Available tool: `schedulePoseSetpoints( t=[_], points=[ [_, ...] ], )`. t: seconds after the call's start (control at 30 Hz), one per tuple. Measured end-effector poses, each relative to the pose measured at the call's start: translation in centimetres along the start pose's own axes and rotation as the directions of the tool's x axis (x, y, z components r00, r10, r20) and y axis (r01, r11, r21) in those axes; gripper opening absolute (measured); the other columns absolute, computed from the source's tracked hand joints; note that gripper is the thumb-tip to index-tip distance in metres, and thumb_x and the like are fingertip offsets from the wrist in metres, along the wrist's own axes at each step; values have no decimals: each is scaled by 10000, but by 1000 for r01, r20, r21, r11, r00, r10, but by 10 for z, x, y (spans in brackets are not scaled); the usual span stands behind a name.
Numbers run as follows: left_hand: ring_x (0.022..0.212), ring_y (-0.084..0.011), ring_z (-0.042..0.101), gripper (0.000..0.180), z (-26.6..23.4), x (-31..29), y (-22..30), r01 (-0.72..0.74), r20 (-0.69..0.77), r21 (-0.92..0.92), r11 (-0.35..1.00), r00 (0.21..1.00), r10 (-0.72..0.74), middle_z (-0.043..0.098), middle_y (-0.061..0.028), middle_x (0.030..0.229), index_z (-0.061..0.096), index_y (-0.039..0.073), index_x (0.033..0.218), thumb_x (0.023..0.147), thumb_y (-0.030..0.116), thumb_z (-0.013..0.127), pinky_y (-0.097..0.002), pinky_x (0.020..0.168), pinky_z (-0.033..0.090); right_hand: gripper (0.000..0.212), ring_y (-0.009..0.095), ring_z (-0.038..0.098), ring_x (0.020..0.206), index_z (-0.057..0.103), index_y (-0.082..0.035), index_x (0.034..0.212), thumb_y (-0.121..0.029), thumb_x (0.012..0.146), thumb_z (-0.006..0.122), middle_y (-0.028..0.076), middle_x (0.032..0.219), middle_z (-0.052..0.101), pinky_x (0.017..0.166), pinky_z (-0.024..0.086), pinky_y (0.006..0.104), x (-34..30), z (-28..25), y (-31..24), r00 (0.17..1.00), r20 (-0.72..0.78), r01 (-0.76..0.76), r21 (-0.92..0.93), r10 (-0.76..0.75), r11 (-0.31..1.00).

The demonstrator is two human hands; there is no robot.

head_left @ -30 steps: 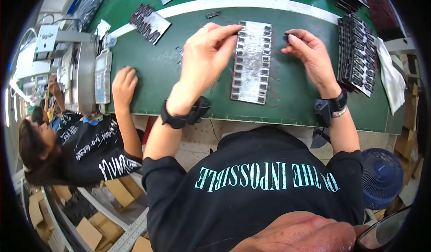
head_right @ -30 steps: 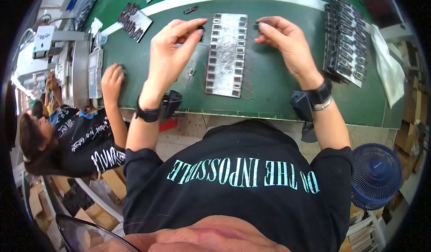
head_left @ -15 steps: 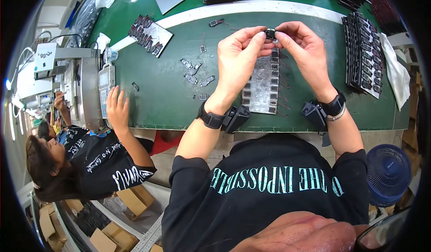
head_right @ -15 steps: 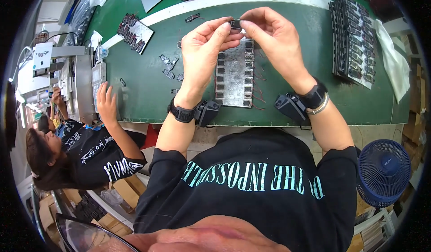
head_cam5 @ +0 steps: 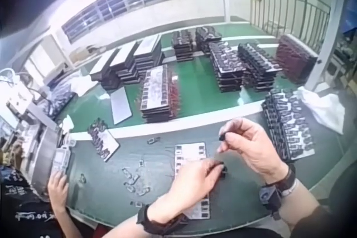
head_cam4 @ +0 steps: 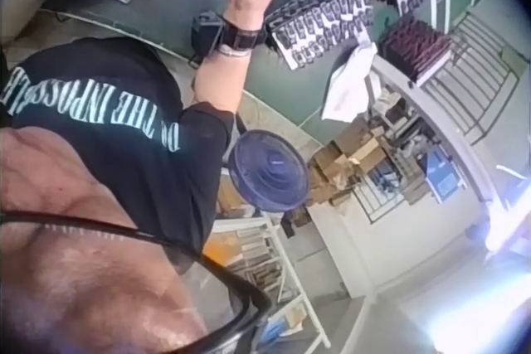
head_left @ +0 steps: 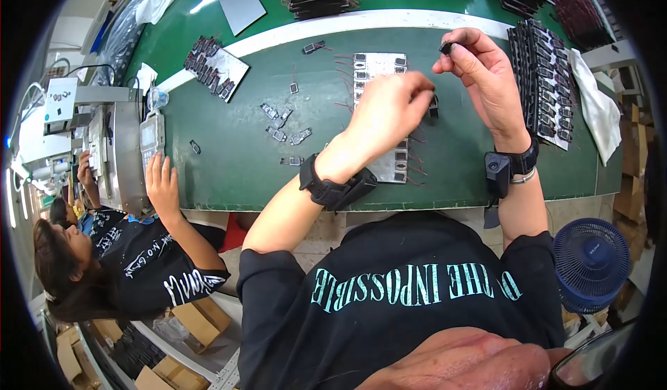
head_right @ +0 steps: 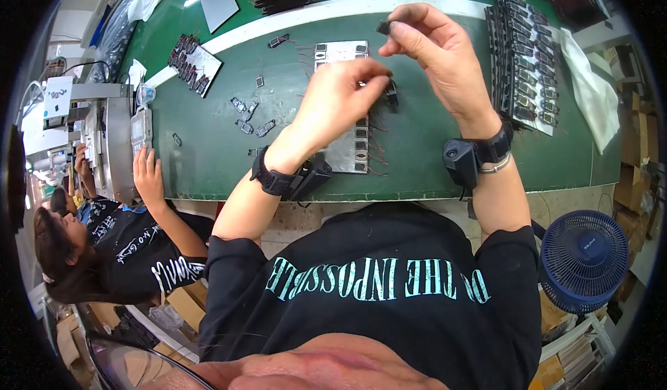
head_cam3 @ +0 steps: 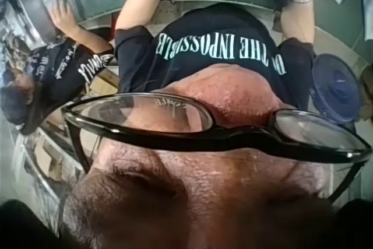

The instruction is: The person picks up a speaker and a frame by hand, aligns them, and presses them together. They then place the assembled unit onto a tray and repeat the process for additional speakers.

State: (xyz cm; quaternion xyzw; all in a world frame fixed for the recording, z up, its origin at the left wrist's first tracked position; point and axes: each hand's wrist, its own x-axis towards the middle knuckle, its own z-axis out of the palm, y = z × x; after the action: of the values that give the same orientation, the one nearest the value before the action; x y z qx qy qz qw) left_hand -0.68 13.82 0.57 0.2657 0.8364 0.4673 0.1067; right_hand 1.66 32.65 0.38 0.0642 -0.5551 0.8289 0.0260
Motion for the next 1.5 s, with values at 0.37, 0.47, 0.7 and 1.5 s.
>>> schedulePoseSetpoints(
  t=[0.37, 0.47, 0.7, 1.5],
  points=[
    [596, 1, 517, 171, -17, -1, 3, 7, -172, -422, 907, 981, -87, 632, 47, 730, 714, 11, 1051, 921, 116, 678, -162, 531, 405, 182, 113, 648, 886, 631, 5, 1108, -89, 952, 623, 37, 989, 666, 840, 523, 253, -4, 8, 1, 1000, -5, 0, -159, 0, 987],
    [613, -30, 544, 164, -15, -4, -3, 25, -168, -451, 892, 979, -112, 671, -2, 792, 717, 2, 1005, 887, 113, 692, -203, 547, 437, 195, 131, 654, 922, 618, 21, 1127, -49, 945, 618, 55, 1022, 658, 860, 521, 253, -6, 9, 10, 1000, 11, 13, -210, -11, 978],
    [629, -68, 580, 143, -17, -6, -8, 3, -174, -402, 915, 981, -80, 699, -49, 828, 716, 5, 967, 860, 98, 697, -239, 564, 473, 176, 111, 639, 921, 630, 17, 1105, -39, 939, 624, 38, 1012, 652, 851, 514, 236, -7, 13, 14, 1000, 1, -6, -305, 7, 952],
    [649, -96, 565, 65, -19, -8, -2, -199, -258, 8, 980, 946, 194, 627, -31, 760, 639, 15, 866, 853, 71, 670, -231, 541, 443, 159, 74, 602, 866, 626, -3, 1084, -74, 943, 623, 8, 974, 635, 799, 488, 212, -7, 14, 17, 994, 46, -83, -241, 96, 967]
  ],
)
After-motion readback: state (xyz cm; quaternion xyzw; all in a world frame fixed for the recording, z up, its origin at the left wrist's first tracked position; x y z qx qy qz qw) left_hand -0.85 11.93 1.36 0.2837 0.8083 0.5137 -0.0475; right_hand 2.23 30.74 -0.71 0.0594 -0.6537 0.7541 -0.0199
